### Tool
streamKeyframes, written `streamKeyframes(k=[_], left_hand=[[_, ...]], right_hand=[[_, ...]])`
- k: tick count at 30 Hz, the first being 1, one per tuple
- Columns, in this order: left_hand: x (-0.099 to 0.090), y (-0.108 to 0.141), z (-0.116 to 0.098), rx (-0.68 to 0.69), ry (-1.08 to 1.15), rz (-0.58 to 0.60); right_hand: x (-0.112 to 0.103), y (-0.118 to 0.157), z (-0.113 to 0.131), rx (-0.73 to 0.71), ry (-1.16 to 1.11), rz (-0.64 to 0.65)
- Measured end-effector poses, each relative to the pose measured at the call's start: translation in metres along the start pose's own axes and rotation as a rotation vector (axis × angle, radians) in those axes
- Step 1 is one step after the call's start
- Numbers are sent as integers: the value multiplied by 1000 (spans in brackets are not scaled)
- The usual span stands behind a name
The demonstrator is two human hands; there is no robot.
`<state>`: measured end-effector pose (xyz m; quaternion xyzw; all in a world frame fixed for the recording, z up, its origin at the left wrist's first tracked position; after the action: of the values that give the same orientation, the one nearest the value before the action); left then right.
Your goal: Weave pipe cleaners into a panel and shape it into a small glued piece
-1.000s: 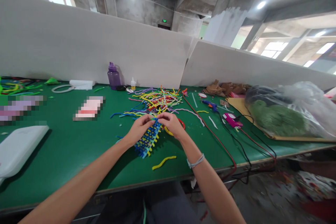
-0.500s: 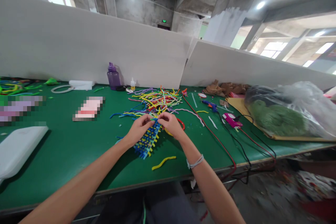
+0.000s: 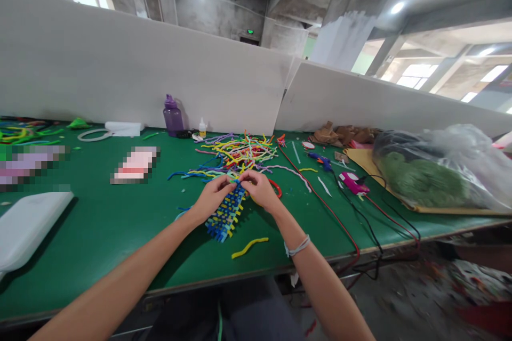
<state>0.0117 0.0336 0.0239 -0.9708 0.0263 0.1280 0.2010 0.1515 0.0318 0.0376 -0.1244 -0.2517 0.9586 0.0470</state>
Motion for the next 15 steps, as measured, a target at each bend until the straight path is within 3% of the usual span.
streamKeyframes(k=[5, 8, 11, 15], left_hand=[[1, 1, -3, -74, 56, -19], [1, 1, -3, -88, 72, -19], [-1, 0, -1, -82, 59, -35], [-2, -1, 0, -47, 11, -58]], right_hand=[[-2, 4, 14, -207, 124, -46], [-2, 5, 17, -248, 141, -39], [-3, 3, 14, -173, 85, -38], [-3, 0, 5, 47, -72, -34]])
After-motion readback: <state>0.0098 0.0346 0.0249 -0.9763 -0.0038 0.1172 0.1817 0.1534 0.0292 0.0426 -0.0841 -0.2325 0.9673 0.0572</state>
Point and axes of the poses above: each hand's wrist, its own y-axis away from the middle knuckle, its own x-axis out of the palm, z = x × y, the point moved 4 cm from there along -y, towards the middle knuckle, and after that the axes turned 15 degrees about -z, right-handed, at the moved point
